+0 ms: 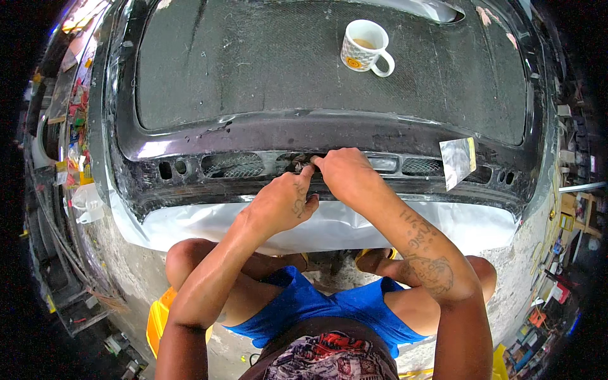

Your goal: Apply body filler or compound to a car hatch panel.

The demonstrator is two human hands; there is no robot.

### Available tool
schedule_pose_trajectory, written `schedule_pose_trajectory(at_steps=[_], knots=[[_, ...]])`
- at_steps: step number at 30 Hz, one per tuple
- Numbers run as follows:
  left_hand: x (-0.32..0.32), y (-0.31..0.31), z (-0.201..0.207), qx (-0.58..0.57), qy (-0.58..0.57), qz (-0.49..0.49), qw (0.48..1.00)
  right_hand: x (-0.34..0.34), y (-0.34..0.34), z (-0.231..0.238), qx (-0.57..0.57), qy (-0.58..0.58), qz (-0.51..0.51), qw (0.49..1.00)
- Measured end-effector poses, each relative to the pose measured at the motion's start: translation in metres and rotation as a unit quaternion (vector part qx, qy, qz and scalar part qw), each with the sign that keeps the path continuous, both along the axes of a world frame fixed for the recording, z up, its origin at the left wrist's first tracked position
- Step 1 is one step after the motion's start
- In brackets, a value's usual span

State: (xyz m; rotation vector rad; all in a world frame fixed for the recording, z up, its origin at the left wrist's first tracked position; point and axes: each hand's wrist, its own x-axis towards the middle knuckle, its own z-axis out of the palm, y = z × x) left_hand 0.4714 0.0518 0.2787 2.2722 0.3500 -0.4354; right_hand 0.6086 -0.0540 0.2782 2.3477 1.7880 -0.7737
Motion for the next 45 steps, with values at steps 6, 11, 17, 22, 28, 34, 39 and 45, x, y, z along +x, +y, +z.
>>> schedule_pose_trajectory(at_steps=[6, 11, 17, 22, 28, 34, 39, 45], knots=[[-0.002, 0.006, 0.008, 0.051, -0.038, -0.013, 0.998, 0.000, 0.001, -0.002, -0.010, -0.001, -0.004, 1.000], [-0.007, 0.045, 0.068, -0.004, -0.182, 0.110, 0.977, 0.000, 0.002, -0.003, -0.029, 0.001, -0.001, 1.000], [-0.009, 0.063, 0.108, -0.082, -0.198, 0.310, 0.926, -0.001, 0.011, 0.010, -0.082, -0.010, 0.001, 0.997], [-0.008, 0.064, 0.117, -0.086, -0.223, 0.337, 0.911, -0.003, 0.012, 0.007, -0.095, -0.016, 0.009, 0.995], [-0.005, 0.062, 0.119, -0.084, -0.276, 0.322, 0.902, -0.002, 0.011, 0.005, -0.099, -0.022, 0.012, 0.995], [-0.010, 0.059, 0.127, -0.113, -0.261, 0.344, 0.895, -0.003, 0.012, 0.010, -0.111, -0.026, 0.012, 0.993], [-0.010, 0.059, 0.117, -0.117, -0.303, 0.319, 0.890, -0.001, 0.011, 0.005, -0.100, -0.019, 0.005, 0.995], [-0.014, 0.058, 0.122, -0.127, -0.286, 0.321, 0.894, -0.004, 0.009, 0.004, -0.090, -0.031, 0.010, 0.995]])
